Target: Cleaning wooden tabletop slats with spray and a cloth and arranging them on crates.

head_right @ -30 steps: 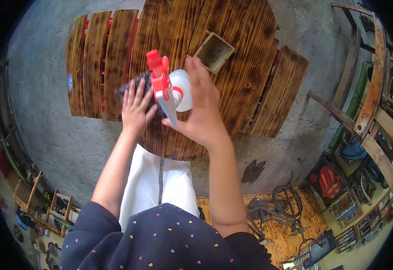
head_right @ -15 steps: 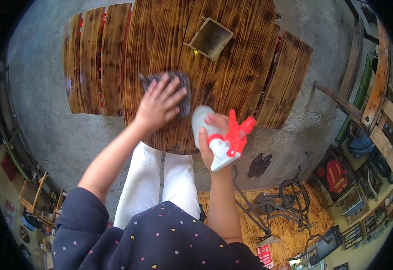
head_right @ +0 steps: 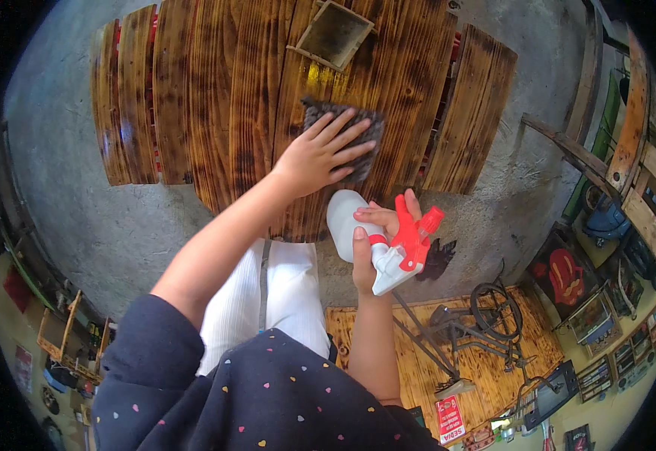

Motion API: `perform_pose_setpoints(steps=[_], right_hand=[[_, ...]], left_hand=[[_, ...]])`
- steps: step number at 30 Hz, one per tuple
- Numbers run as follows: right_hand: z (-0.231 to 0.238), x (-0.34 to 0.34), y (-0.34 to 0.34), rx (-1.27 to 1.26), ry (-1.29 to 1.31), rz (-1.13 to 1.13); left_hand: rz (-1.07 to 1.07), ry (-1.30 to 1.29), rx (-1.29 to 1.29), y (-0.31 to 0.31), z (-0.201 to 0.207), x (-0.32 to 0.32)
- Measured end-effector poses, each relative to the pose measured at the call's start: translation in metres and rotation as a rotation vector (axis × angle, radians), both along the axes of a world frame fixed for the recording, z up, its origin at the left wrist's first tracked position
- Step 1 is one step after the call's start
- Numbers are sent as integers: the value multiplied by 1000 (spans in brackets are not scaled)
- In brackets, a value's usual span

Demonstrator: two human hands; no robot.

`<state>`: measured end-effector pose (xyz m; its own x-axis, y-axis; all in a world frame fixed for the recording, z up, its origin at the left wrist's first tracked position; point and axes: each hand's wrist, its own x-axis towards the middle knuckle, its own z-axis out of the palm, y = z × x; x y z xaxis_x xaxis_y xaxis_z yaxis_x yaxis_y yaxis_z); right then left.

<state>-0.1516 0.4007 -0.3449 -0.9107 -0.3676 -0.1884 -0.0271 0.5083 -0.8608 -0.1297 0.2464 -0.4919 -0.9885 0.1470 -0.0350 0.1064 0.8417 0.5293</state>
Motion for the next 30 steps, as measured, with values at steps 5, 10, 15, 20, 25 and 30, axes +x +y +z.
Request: perform_pose_setpoints(steps=[5,10,15,20,25,30], right_hand=[[7,8,2,-141,-85,47],[-6,30,10,-166,-174,-33],[-10,45,17,-38,-162,-10],[-6,49,23,-72,-185,-36],[-6,52,32,-76,-162,-31],[-4,67,46,-44,-175,-15]], left_hand=[[-186,-224,-110,-67,13,84],[2,-126,-251,-123,20,73],[162,317,-180,-145,32,-62],[-76,-343,-302,-154,53,-126],[156,-163,-371,-127,42,-72],[173,-124,-347,-122,31,-46]])
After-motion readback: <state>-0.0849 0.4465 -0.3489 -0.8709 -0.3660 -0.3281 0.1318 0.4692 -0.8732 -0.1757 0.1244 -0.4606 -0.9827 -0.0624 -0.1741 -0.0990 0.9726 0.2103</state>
